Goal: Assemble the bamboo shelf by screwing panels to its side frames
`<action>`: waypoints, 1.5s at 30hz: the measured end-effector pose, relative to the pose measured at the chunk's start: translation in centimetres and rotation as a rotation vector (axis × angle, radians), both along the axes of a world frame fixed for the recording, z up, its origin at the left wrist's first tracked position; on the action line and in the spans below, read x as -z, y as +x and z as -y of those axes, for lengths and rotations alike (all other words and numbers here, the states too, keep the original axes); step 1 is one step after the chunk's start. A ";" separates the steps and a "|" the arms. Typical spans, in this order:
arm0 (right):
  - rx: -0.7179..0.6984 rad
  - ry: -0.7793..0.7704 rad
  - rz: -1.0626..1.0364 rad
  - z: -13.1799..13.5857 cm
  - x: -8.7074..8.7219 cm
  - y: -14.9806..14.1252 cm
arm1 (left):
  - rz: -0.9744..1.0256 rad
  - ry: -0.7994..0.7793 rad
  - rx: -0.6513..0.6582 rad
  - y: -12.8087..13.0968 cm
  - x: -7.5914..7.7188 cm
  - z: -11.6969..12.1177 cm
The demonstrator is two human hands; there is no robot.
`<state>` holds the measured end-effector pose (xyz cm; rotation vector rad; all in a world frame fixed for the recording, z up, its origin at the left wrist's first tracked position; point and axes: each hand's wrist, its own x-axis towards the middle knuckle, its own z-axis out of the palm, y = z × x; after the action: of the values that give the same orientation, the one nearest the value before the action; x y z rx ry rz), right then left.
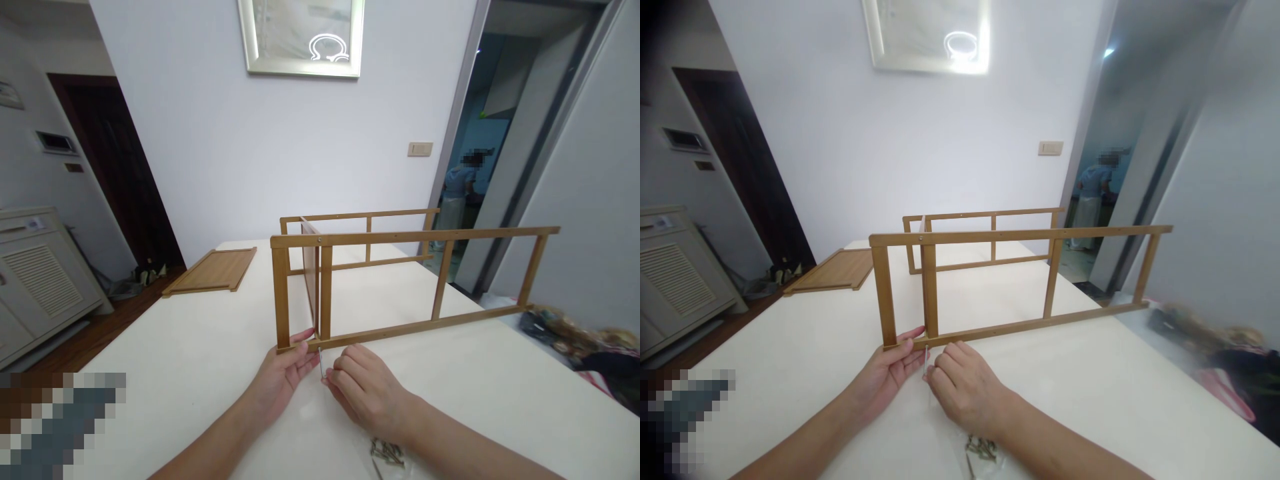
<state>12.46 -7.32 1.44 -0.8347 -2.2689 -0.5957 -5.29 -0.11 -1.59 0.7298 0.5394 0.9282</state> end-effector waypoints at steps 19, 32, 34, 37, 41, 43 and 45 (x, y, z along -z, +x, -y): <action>0.036 -0.129 -0.021 0.8 0.9 -1.2 | -0.008 -0.070 0.009 0.0 -0.5 0.1; -0.031 -0.359 -0.169 0.5 1.9 -0.8 | 0.000 -0.070 0.013 0.0 -0.5 0.0; -0.041 -0.354 -0.147 0.6 1.7 -0.7 | 0.003 -0.068 0.014 0.0 -0.4 0.0; -0.045 -0.330 -0.117 0.6 1.5 -0.7 | 0.004 -0.063 0.013 0.0 -0.3 -0.1; -0.022 -0.270 -0.052 0.6 1.1 -0.8 | 0.008 -0.063 0.014 0.0 -0.2 -0.1; -0.008 -0.220 -0.018 0.7 0.8 -0.8 | 0.011 -0.063 0.018 0.0 -0.2 -0.1; 0.006 -0.158 0.003 0.7 0.5 -0.9 | 0.011 -0.063 0.018 0.0 -0.3 -0.1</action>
<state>11.57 -8.04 0.98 -0.9165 -2.3401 -0.4249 -5.29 -0.05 -1.31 0.6716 0.5490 0.8946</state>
